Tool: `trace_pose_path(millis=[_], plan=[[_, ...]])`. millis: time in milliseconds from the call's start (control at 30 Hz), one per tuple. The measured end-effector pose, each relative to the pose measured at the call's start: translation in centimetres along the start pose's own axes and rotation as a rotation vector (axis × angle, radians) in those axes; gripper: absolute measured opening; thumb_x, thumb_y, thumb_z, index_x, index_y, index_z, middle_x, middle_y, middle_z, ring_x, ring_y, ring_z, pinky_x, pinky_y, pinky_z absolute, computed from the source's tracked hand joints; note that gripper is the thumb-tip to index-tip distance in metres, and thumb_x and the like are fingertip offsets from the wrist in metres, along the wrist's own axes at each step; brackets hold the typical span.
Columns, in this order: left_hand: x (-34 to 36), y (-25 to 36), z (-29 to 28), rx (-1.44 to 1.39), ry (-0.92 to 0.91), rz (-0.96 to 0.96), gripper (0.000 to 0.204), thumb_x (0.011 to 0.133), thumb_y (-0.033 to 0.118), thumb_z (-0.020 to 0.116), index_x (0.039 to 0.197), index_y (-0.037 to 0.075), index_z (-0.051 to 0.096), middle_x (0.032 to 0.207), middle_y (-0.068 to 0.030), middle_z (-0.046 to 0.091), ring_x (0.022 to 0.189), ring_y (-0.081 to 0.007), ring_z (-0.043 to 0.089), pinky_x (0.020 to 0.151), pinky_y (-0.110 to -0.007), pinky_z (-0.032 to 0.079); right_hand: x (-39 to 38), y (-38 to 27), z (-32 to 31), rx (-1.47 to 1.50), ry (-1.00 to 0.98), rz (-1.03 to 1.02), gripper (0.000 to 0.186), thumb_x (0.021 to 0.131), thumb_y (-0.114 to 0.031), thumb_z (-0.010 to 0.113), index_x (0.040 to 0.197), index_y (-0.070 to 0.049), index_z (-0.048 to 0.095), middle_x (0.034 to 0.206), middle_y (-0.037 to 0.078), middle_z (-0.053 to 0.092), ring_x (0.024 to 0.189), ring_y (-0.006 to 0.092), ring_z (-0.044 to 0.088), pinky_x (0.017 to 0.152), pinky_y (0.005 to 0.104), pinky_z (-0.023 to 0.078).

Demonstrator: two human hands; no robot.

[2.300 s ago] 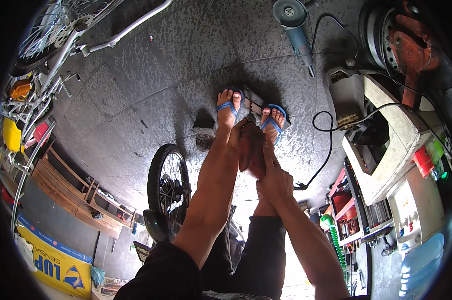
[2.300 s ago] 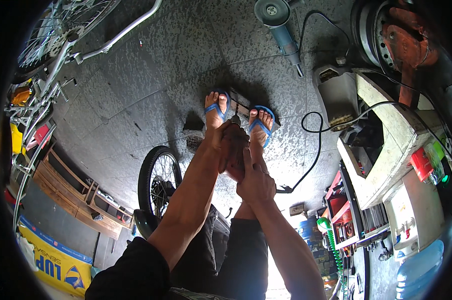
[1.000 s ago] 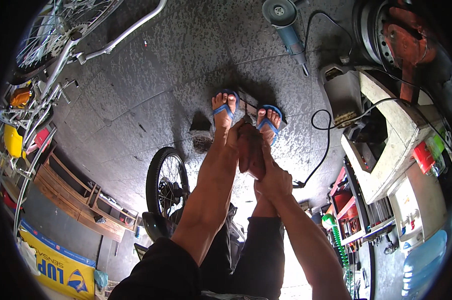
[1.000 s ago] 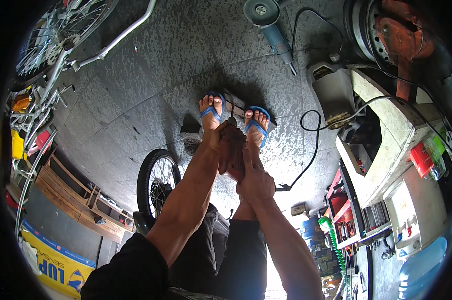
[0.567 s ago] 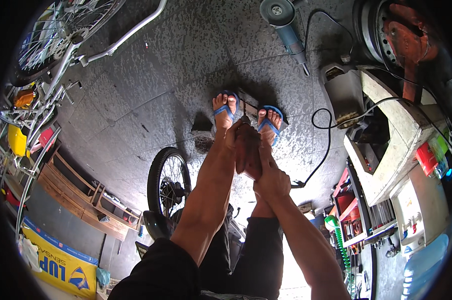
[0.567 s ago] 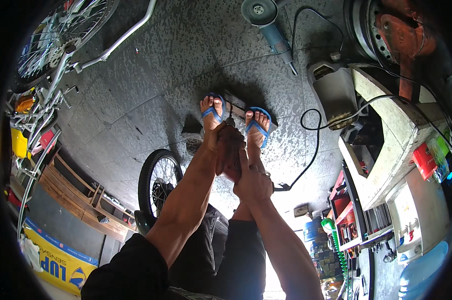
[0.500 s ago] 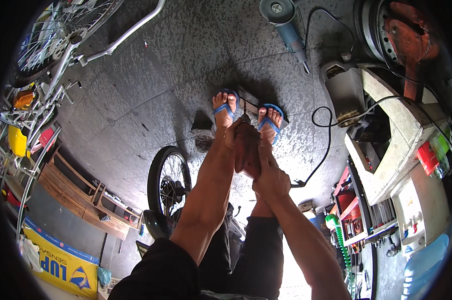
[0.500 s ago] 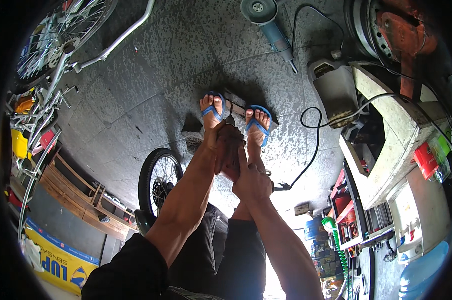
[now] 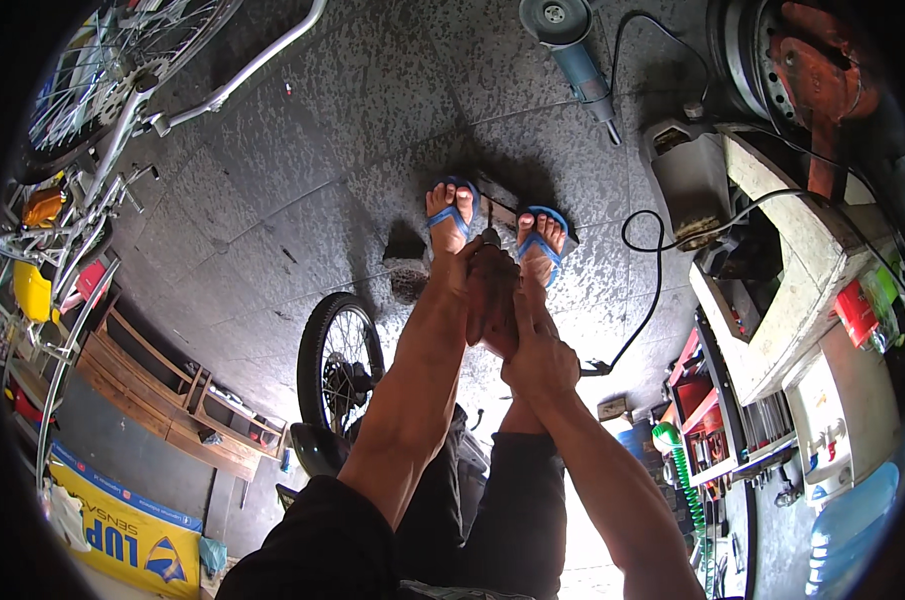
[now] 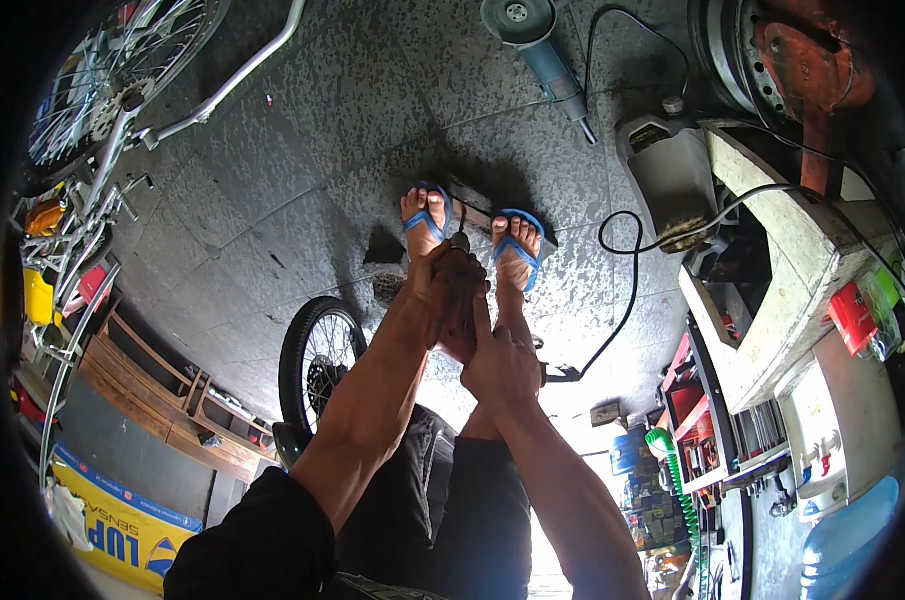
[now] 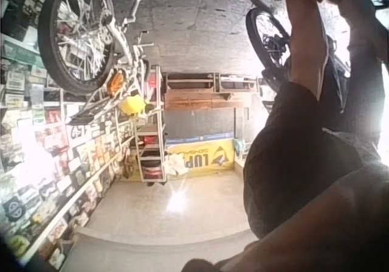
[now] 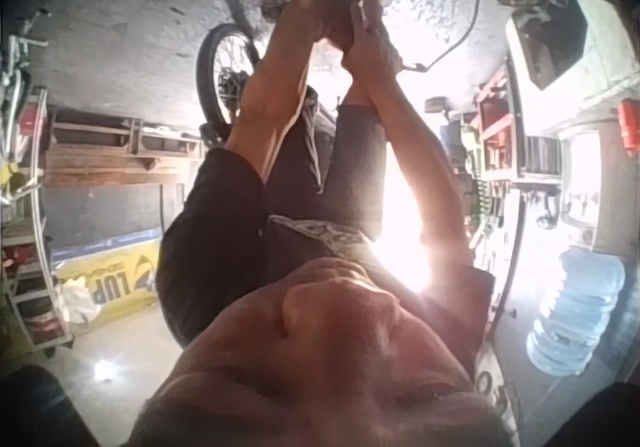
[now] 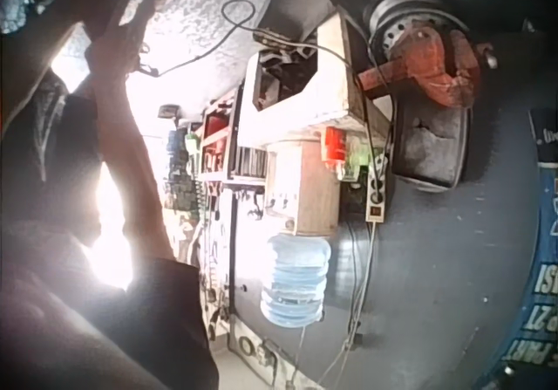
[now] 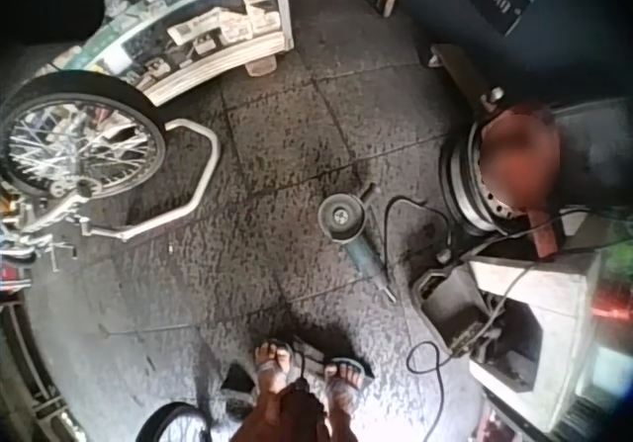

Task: The person uses a corded drill to make holes in a small metal bar placed on the floor. They then use an angle grinder to sharpen the drill bit, creating sparks. The person repeats the drilling and grinding process on the same metal bar multiple times.

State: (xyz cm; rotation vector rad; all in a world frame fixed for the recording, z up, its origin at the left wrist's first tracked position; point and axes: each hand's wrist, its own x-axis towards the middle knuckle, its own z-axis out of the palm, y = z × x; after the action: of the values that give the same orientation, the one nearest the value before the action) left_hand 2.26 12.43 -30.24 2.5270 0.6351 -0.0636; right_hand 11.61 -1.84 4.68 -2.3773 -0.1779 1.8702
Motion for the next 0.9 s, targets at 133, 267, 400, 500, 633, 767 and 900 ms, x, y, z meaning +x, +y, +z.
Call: trace_pose_path(millis=[133,267,400,500,633,767,900], plan=[[-0.5,-4.1,-1.9,0.106,0.227,0.161,0.034,0.102,0.036,0.051,0.09,0.004,0.054,0.096,-0.0137,0.06,0.095,-0.0379,0.057,0.089,-0.052,0.043,0.3,-1.6,-0.1,-0.007,-0.049,-0.061,0.099,0.075,-0.014,0.07,0.163,-0.021,0.024,0.113,0.027,0.068,0.097,0.0441,0.072,0.079,0.0522,0.062],[0.7,1.9,-1.6,-0.195,-0.091,-0.173,0.037,0.103,0.039,0.051,0.092,0.004,0.054,0.098,-0.0143,0.06,0.098,-0.0386,0.057,0.092,-0.053,0.043,-0.1,0.2,0.5,0.023,0.038,-0.02,0.096,0.077,-0.013,0.069,0.163,-0.022,0.026,0.116,0.025,0.067,0.103,0.0433,0.071,0.083,0.0523,0.061],[0.8,-0.4,-2.0,-0.121,-0.084,-0.167,0.039,0.104,0.041,0.05,0.095,0.003,0.057,0.104,-0.0159,0.062,0.105,-0.0399,0.057,0.099,-0.055,0.042,-0.1,-0.2,1.4,-0.025,0.135,-0.139,0.097,0.076,-0.012,0.07,0.163,-0.022,0.025,0.121,0.026,0.065,0.111,0.0427,0.068,0.085,0.052,0.061],[0.3,-2.3,-1.5,-0.068,-0.043,-0.154,0.043,0.104,0.044,0.047,0.097,0.003,0.058,0.107,-0.0169,0.063,0.111,-0.0406,0.058,0.104,-0.055,0.041,-0.2,-1.2,-0.1,0.012,-0.006,-0.082,0.099,0.076,-0.012,0.07,0.163,-0.021,0.025,0.13,0.027,0.061,0.113,0.0426,0.067,0.086,0.0516,0.061],[0.2,-1.0,-1.3,-0.112,-0.091,-0.22,0.049,0.104,0.047,0.044,0.104,0.002,0.061,0.115,-0.0179,0.065,0.117,-0.0397,0.058,0.108,-0.055,0.041,-0.4,0.4,1.2,-0.008,0.107,-0.046,0.112,0.064,-0.016,0.076,0.162,-0.018,0.021,0.146,0.02,0.055,0.091,0.0436,0.073,0.08,0.0509,0.061],[0.4,-0.4,-1.6,-0.131,-0.052,-0.203,0.052,0.104,0.049,0.041,0.103,0.001,0.061,0.114,-0.0186,0.065,0.117,-0.0395,0.058,0.109,-0.054,0.04,-0.3,0.8,1.3,0.006,0.056,-0.028,0.112,0.064,-0.013,0.076,0.163,-0.018,0.021,0.148,0.019,0.055,0.089,0.0442,0.073,0.08,0.0518,0.061],[0.4,-0.7,-1.7,-0.13,-0.084,-0.221,0.054,0.104,0.05,0.039,0.103,0.001,0.061,0.114,-0.0199,0.065,0.116,-0.04,0.058,0.109,-0.054,0.04,-0.2,0.9,1.6,0.033,0.092,-0.076,0.112,0.064,-0.013,0.075,0.163,-0.018,0.021,0.147,0.019,0.055,0.089,0.0446,0.073,0.08,0.0524,0.06]])
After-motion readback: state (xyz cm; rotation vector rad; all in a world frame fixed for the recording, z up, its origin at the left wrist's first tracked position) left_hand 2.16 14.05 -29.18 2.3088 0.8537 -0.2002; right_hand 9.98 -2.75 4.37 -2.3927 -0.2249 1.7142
